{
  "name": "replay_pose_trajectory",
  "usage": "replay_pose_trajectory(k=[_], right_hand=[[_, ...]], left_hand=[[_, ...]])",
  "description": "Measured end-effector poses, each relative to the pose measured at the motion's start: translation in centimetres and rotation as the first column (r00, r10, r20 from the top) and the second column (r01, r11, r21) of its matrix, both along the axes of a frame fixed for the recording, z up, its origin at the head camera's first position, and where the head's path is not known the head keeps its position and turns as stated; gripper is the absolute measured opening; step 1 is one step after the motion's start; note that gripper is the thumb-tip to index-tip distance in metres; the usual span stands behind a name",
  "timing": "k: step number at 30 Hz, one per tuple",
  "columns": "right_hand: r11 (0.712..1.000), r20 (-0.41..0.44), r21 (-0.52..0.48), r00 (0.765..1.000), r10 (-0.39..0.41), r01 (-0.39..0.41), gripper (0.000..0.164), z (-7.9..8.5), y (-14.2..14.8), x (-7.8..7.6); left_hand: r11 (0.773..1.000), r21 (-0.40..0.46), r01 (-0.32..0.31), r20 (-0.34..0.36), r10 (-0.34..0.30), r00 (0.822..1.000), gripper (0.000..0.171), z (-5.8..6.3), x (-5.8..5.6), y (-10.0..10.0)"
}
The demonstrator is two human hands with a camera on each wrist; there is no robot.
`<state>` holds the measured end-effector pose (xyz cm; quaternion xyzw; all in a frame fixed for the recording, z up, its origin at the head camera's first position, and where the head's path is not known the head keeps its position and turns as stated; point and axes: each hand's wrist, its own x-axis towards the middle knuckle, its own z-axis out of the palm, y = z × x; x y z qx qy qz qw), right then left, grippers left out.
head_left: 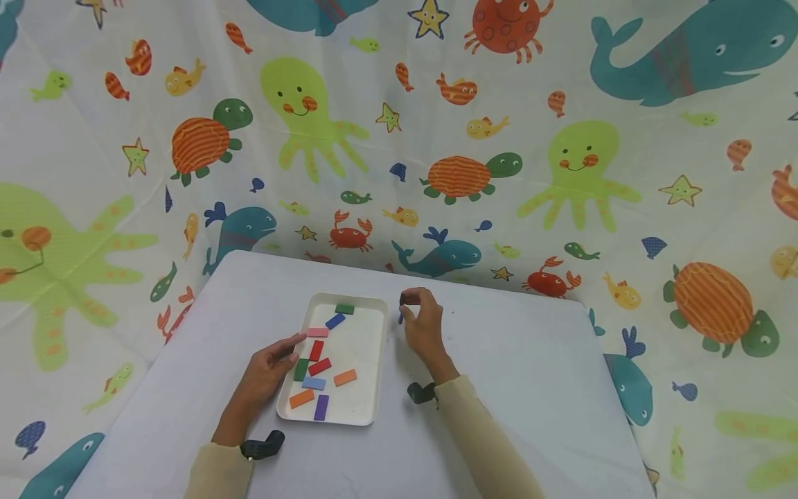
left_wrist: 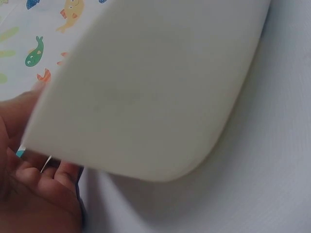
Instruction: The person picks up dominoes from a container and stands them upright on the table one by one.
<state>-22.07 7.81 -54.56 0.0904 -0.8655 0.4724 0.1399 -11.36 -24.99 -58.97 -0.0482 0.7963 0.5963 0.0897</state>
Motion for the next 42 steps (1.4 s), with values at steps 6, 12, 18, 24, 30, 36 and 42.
replay_pose_trajectory(k=[6, 12, 18, 24, 30, 36, 42], right_hand=[[0.999, 0.045, -0.010, 0.998, -0.041, 0.042, 0.031, -0.5, 0.9, -0.3], [0.998, 0.084, -0.012, 0.994, -0.065, 0.066, 0.030, -1.2, 1.6, -0.5], [0.998, 0.113, 0.009, 0.991, -0.067, 0.067, 0.032, -2.0, 2.0, -0.5], [0.996, 0.156, 0.052, 0.985, -0.076, 0.068, 0.031, -2.5, 2.2, -0.5], [0.996, 0.171, 0.062, 0.982, -0.078, 0.069, 0.031, -3.3, 2.2, -0.7], [0.995, 0.224, 0.061, 0.970, -0.095, 0.083, 0.029, -3.7, 1.9, -0.9], [0.994, 0.234, 0.074, 0.967, -0.096, 0.081, 0.029, -3.9, 1.7, -1.1]], left_hand=[[1.000, -0.008, -0.006, 0.014, 0.006, 1.000, 0.051, 0.1, -0.1, 0.0], [1.000, -0.007, -0.006, 0.008, 0.006, 1.000, 0.051, 0.0, -0.1, 0.0], [1.000, -0.016, 0.000, -0.003, 0.000, 1.000, 0.052, -0.2, 0.0, -0.1], [1.000, -0.007, 0.001, -0.010, -0.001, 1.000, 0.052, -0.1, -0.1, -0.1], [1.000, -0.006, 0.007, 0.002, -0.007, 1.000, 0.051, -0.2, -0.3, -0.2], [1.000, -0.021, 0.009, 0.012, -0.009, 1.000, 0.050, -0.3, -0.6, -0.3], [1.000, -0.021, 0.008, 0.016, -0.008, 1.000, 0.051, -0.3, -1.0, -0.4]])
